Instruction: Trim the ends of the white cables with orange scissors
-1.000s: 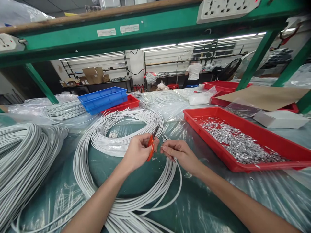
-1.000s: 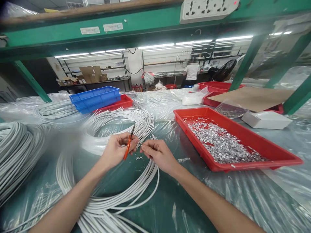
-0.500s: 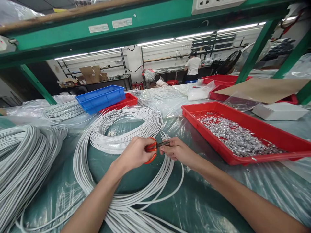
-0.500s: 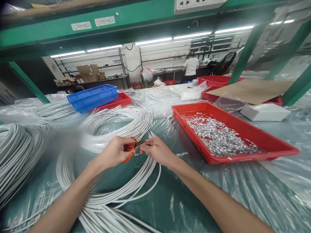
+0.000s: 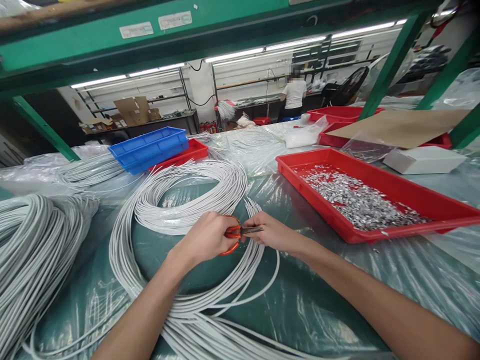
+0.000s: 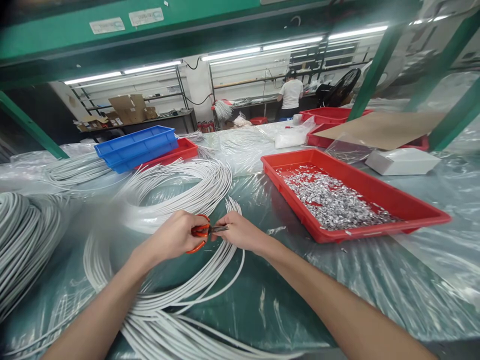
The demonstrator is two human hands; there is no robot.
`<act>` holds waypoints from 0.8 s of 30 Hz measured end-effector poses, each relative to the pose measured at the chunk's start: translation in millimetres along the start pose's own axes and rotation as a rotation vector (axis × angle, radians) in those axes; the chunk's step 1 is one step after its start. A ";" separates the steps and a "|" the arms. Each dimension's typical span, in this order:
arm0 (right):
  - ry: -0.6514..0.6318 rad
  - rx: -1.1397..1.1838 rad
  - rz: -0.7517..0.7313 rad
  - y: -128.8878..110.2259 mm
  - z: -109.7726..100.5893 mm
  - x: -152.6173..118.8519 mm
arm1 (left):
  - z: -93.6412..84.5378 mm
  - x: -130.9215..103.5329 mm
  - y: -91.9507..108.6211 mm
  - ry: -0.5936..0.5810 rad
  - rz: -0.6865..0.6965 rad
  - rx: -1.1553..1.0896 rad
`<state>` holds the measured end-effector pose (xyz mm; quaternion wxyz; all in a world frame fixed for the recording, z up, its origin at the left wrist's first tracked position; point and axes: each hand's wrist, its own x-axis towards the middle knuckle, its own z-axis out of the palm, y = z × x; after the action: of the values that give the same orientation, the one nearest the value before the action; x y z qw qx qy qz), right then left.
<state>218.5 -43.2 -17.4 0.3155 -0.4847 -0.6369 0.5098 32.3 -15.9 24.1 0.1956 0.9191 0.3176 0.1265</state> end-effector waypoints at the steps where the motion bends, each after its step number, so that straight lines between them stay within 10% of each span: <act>1: -0.005 0.007 0.008 -1.4 0.3 -0.4 | -0.2 0.0 -1.1 -0.001 -0.005 -0.011; 11: -0.034 0.071 0.022 -5.5 -6.3 -0.4 | 1.2 1.6 -11.0 0.010 -0.082 -0.375; 24: -0.023 0.208 0.151 -7.0 -4.8 -1.5 | 3.7 0.9 -7.3 -0.036 -0.074 -0.177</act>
<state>221.3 -43.0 -9.3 0.3173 -0.4900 -0.5461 0.6008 30.4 -11.1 17.7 0.2862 0.8880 0.3355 0.1301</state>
